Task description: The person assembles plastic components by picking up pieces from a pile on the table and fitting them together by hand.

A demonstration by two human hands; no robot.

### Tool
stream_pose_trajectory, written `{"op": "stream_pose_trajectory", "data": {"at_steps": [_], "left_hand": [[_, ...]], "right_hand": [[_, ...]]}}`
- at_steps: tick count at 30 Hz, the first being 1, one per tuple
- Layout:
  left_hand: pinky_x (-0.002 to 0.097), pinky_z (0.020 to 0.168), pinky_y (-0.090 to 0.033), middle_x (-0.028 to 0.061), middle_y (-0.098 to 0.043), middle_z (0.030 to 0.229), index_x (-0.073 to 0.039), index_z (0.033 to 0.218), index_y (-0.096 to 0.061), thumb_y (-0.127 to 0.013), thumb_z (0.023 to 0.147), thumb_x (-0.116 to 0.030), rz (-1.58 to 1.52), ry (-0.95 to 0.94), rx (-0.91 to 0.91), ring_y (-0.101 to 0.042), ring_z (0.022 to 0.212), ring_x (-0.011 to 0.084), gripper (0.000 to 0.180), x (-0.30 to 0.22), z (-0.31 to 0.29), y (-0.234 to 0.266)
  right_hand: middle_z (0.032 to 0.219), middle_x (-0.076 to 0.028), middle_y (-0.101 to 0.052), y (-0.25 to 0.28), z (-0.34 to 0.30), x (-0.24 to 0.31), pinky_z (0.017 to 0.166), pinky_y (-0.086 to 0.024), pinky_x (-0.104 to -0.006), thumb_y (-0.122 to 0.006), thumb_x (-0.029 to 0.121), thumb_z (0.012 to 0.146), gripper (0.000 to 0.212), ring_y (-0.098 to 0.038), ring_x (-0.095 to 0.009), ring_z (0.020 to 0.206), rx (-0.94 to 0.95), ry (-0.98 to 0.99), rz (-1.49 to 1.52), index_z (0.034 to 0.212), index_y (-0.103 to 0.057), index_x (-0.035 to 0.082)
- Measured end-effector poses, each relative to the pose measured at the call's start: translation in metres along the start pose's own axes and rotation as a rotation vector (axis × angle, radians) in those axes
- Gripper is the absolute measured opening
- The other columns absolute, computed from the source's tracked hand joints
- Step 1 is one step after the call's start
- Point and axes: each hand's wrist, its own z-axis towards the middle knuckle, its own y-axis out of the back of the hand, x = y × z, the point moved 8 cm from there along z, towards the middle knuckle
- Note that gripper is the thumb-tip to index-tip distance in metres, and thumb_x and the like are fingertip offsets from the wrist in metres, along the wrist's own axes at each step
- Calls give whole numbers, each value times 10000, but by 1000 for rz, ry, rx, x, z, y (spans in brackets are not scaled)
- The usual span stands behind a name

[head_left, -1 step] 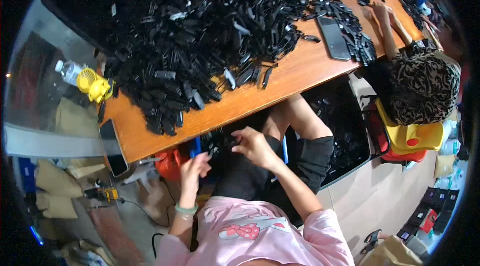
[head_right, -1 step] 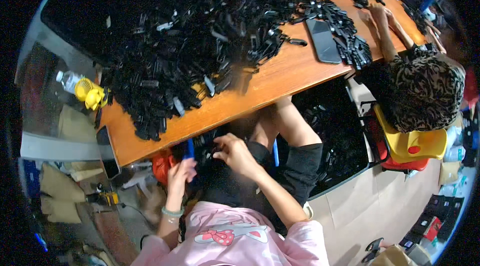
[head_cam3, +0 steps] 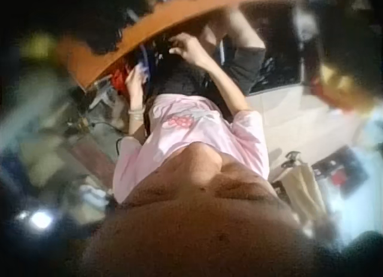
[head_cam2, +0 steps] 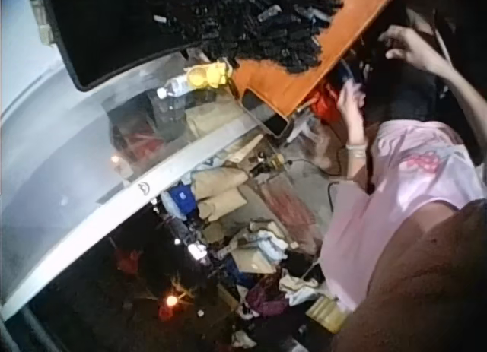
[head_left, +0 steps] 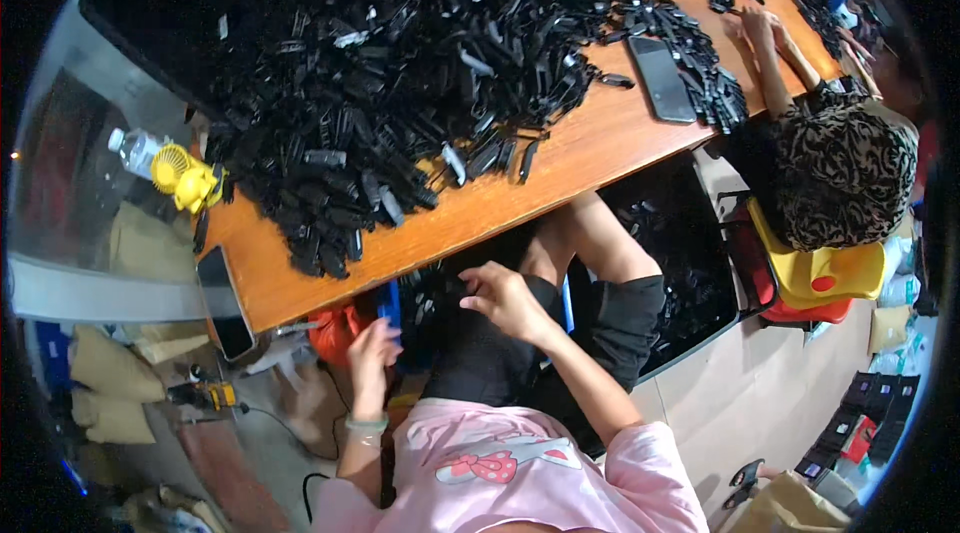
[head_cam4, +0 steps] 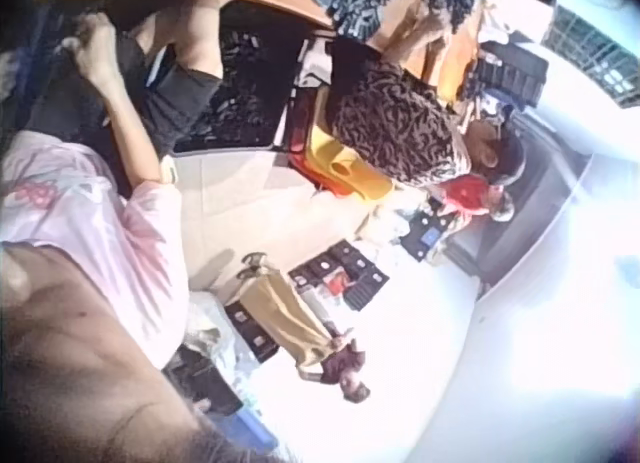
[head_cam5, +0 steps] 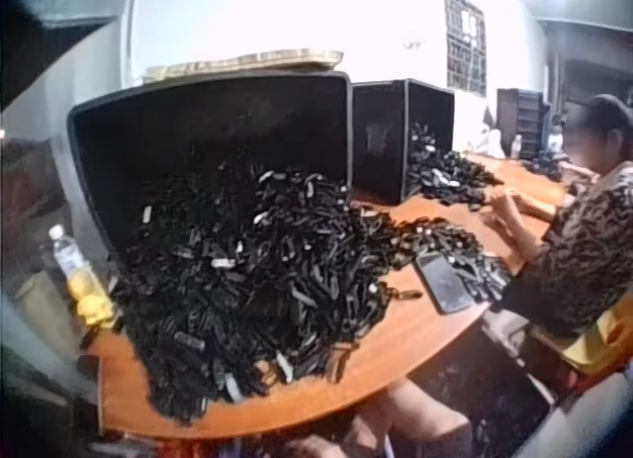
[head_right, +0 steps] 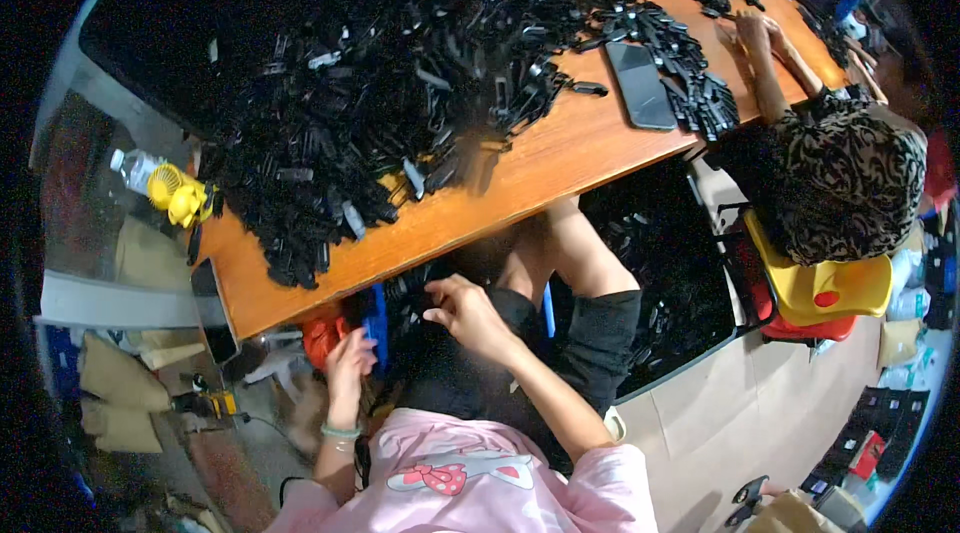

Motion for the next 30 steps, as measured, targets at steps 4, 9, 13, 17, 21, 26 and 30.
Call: {"op": "stream_pose_trajectory", "data": {"at_steps": [4, 9, 13, 17, 21, 26, 30], "left_hand": [[376, 752, -520, 92, -605, 935, -107, 1197, -510, -533, 913, -194, -146, 268, -621, -607, 869, 254, 298, 186, 13, 329], [295, 638, -523, 40, -579, 936, -132, 1086, -525, -500, 917, -304, -613, 321, -941, -571, 874, 187, 242, 221, -21, 325], [345, 648, -541, 61, -573, 1042, -147, 1186, -500, -504, 914, -268, -532, 360, -976, -558, 949, 231, 298, 214, -25, 352], [361, 617, -549, 77, -592, 998, -136, 1188, -521, -524, 899, -231, -569, 251, -631, -574, 886, 237, 304, 189, -6, 337], [342, 573, -529, 67, -601, 906, -119, 1106, -553, -555, 884, -224, -503, 346, -846, -576, 788, 210, 246, 195, -18, 352], [318, 531, -496, 45, -596, 833, -104, 1009, -577, -594, 870, -227, -475, 362, -887, -560, 708, 177, 186, 194, -21, 372], [299, 497, -471, 28, -592, 775, -93, 932, -597, -624, 859, -229, -436, 369, -916, -547, 644, 150, 157, 187, -37, 395]], "right_hand": [[830, -109, -581, -35, 9, 33, 620, -473, -280, -630, 49, 848, 169, -591, -163, 688, 150, 36, 139, 1001, -638, -24], [766, -125, -617, 18, 11, 15, 573, -480, -301, -615, 47, 842, 120, -596, -167, 640, -5, -47, 159, 923, -652, -34], [730, -129, -612, 86, 36, 25, 595, -491, -311, -588, 26, 849, 96, -611, -197, 646, -272, -46, 151, 908, -651, -18], [918, -146, -625, 157, 66, 60, 725, -490, -321, -574, -10, 842, 219, -612, -267, 796, -635, 180, -427, 1051, -633, 13], [1171, -196, -527, 180, 106, 80, 917, -432, -393, -530, -45, 808, 409, -517, -349, 1069, -644, 291, -659, 1187, -581, 100], [1290, -175, -457, 180, 129, 70, 1027, -318, -476, -607, 53, 719, 422, -375, -356, 1258, -602, 398, -931, 1138, -602, 105], [1268, -156, -478, 171, 111, 68, 1026, -309, -468, -629, 91, 747, 309, -381, -339, 1257, -550, 436, -917, 1050, -614, 34]]}}
